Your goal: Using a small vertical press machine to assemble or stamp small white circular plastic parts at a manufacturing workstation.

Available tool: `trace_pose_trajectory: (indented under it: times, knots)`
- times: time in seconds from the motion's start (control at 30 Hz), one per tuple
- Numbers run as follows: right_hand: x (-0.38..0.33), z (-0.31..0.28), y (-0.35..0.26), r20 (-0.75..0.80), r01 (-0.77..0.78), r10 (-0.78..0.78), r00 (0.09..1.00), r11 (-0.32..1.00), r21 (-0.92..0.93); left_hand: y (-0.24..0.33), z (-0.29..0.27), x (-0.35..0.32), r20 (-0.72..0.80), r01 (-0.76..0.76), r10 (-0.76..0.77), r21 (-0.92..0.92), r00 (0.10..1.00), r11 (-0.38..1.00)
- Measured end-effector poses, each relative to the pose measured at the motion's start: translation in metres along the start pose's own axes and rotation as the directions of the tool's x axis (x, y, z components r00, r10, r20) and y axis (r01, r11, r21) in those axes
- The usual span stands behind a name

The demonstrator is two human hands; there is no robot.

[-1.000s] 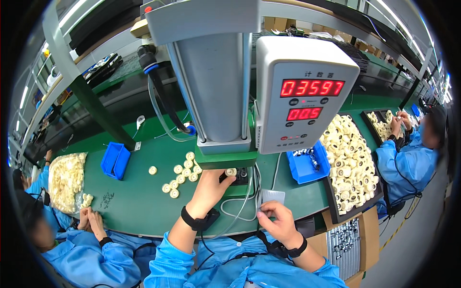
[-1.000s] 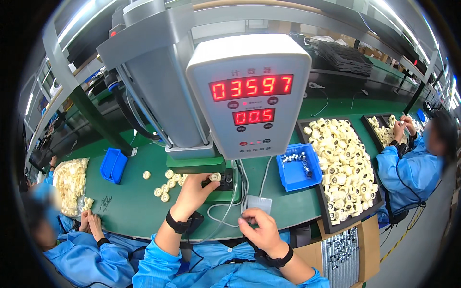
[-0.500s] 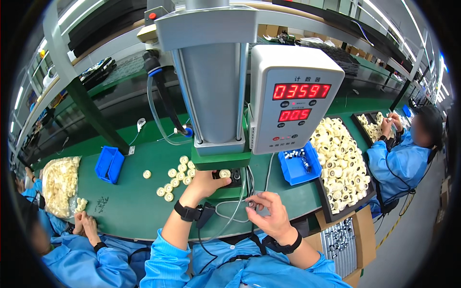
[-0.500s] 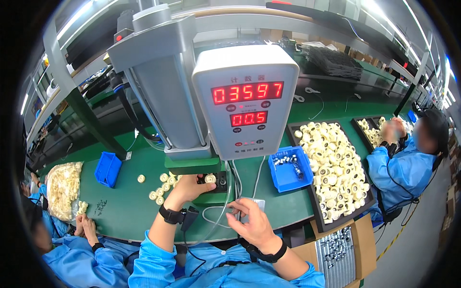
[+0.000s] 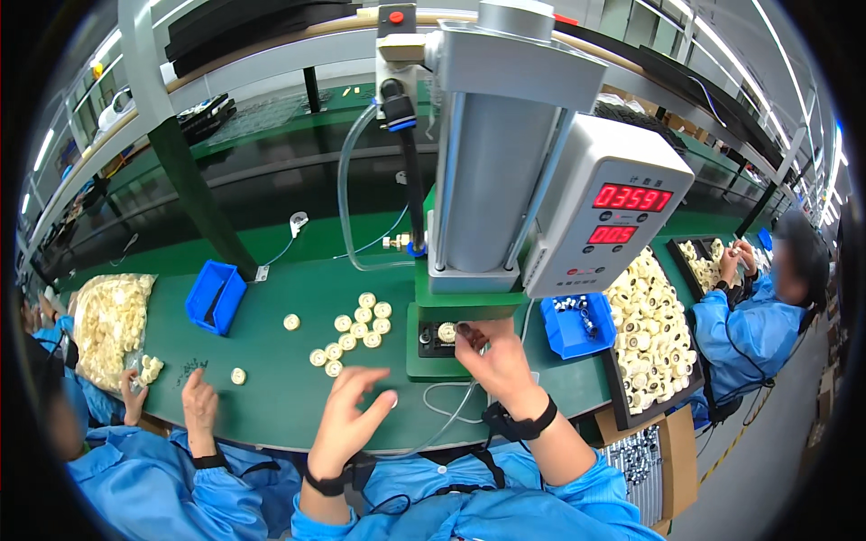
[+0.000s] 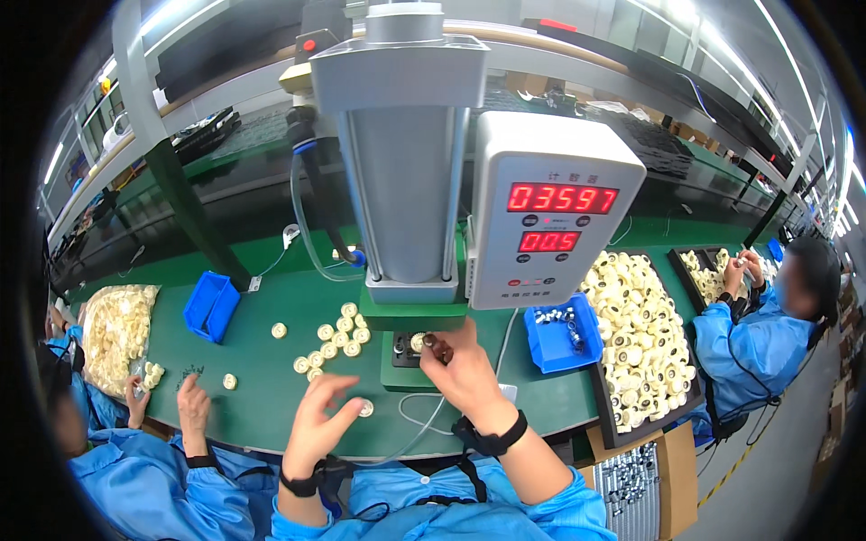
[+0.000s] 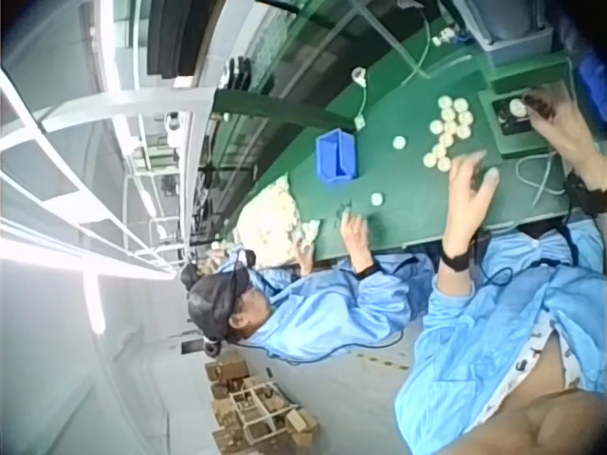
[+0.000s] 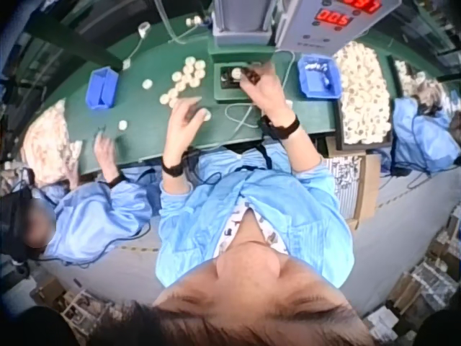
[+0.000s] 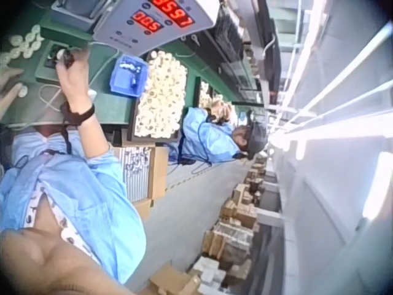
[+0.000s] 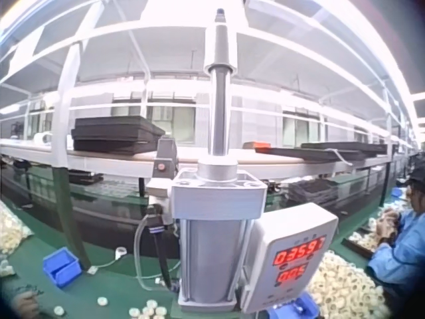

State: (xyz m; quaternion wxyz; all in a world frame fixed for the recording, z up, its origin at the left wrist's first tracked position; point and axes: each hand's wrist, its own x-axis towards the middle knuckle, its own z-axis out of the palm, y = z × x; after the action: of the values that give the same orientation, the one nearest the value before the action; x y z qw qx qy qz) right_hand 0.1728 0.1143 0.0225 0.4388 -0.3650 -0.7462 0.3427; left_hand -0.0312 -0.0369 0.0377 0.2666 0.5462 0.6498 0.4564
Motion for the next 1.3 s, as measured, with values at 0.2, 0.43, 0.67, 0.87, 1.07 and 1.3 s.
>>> trace_pose_trajectory:
  times: [0.2, 0.43, 0.67, 0.87, 1.07, 1.3]
  knots:
    - [0.025, 0.007, -0.022, 0.005, 0.030, -0.030, 1.000, 0.999, -0.042, -0.076, -0.022, -0.072, -0.232, 0.161, -0.216, -0.231, 0.949, 0.959]
    - [0.021, 0.012, -0.019, -0.062, -0.067, 0.071, 0.996, 0.996, 0.059, -0.092, -0.013, -0.079, -0.333, 0.119, -0.170, -0.168, 0.927, 0.979]
    - [-0.041, -0.044, -0.009, 0.023, 0.199, -0.199, 0.980, 0.949, -0.245, -0.083, 0.003, -0.048, -0.208, 0.077, -0.084, -0.042, 0.975, 0.996]
    - [-0.112, -0.072, 0.023, 0.091, 0.046, 0.012, 0.996, 0.788, -0.614, -0.055, 0.037, -0.022, -0.164, -0.036, 0.077, 0.242, 0.983, 0.970]
    - [-0.109, -0.076, 0.022, 0.114, 0.099, -0.031, 0.993, 0.742, -0.663, -0.065, 0.038, -0.016, -0.005, -0.052, 0.057, 0.363, 0.998, 0.930]
    - [-0.056, -0.142, 0.053, -0.250, -0.057, -0.186, 0.950, 0.685, -0.726, -0.054, 0.045, -0.023, -0.081, -0.039, 0.076, 0.385, 0.994, 0.922]
